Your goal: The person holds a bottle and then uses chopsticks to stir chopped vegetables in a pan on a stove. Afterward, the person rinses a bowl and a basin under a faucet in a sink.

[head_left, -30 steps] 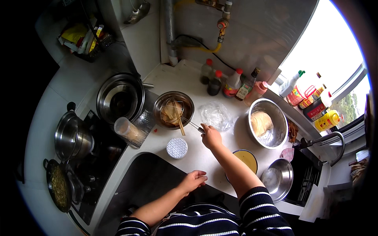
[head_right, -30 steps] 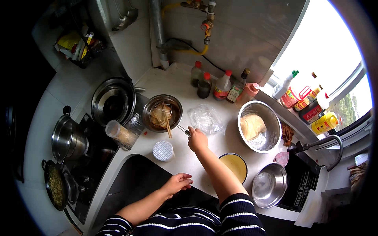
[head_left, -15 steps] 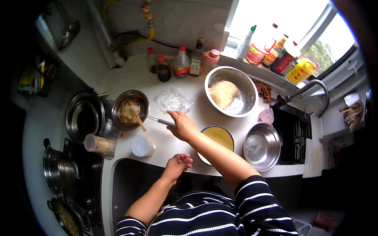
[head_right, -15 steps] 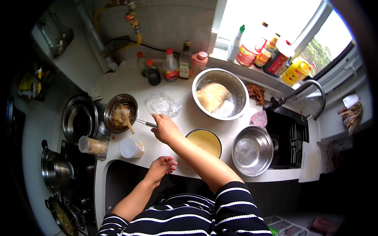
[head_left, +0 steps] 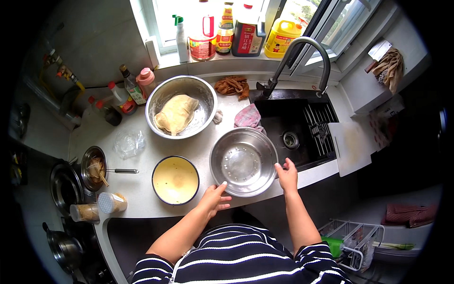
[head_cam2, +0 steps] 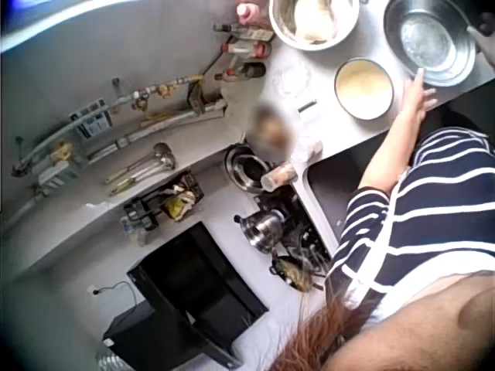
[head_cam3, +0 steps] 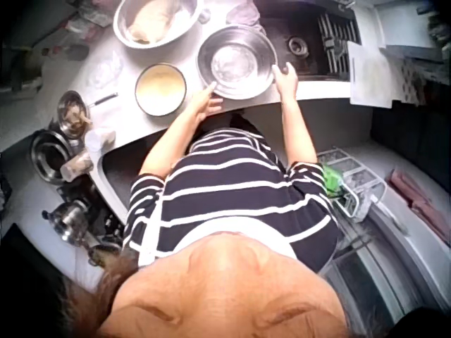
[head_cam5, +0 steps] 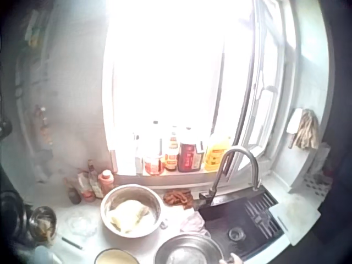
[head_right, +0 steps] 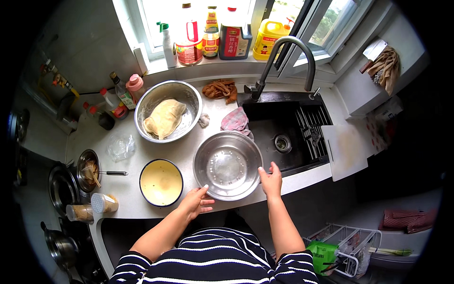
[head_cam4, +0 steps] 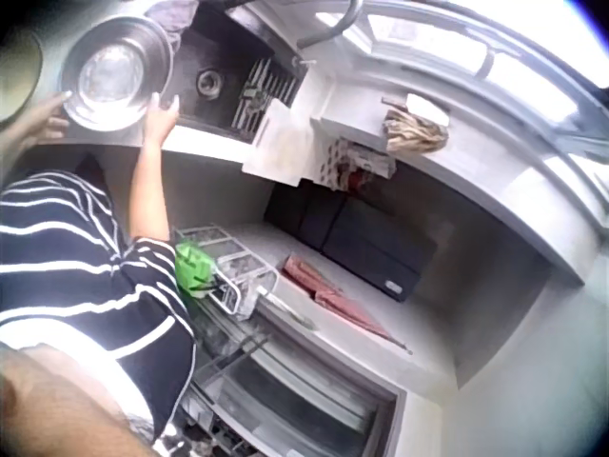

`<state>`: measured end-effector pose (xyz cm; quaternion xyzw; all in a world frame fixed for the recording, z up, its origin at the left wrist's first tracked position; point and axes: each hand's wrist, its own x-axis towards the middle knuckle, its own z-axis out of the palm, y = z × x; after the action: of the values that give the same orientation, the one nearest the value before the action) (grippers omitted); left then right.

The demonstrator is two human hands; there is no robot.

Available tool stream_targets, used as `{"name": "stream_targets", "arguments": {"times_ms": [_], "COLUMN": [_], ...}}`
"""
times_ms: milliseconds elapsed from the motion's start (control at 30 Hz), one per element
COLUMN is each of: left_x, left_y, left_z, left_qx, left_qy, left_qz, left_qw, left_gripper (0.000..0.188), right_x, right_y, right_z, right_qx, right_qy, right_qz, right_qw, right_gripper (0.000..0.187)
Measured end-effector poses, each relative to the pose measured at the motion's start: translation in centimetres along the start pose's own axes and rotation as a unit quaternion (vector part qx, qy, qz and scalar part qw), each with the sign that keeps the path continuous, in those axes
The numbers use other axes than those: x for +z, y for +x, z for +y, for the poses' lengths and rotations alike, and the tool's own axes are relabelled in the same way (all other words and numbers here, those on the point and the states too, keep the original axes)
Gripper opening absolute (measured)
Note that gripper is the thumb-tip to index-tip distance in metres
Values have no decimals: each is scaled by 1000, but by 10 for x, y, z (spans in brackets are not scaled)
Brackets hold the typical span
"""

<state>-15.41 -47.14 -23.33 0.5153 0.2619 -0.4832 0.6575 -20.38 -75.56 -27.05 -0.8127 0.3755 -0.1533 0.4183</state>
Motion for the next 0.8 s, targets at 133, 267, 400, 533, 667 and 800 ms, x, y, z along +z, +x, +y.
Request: {"name": "stream_targets", "arguments": {"times_ms": [133, 267, 400, 533, 667, 800], "left_x": [22, 76, 129, 174, 193, 228], "left_y": [51, 27, 18, 41, 119, 173], "left_z": [-29, -3, 33, 69, 127, 189], "left_qx": [46, 78, 109, 202, 516, 467], "left_qy": [-48, 14, 96, 275, 593, 783], "left_qz": [64, 84, 53, 91, 201, 247], "left_qw": [996, 993, 988, 936, 584, 329], "left_gripper": [37, 28, 29, 54, 60, 55], "right_x": [-6, -21, -79, -125, -139, -137], "right_y": [12, 26, 50, 74, 100, 116], "right_z": [7, -1, -25, -23, -7, -6], "right_qx": [152, 191, 257, 238, 174, 177], "right_qy": [145, 193, 306, 312, 260, 266], "right_qz": [-292, -244, -275, -185, -86, -51], "right_qw": [933, 931, 874, 901, 946, 946], "right_gripper": [32, 20, 27, 27, 35, 48]}}
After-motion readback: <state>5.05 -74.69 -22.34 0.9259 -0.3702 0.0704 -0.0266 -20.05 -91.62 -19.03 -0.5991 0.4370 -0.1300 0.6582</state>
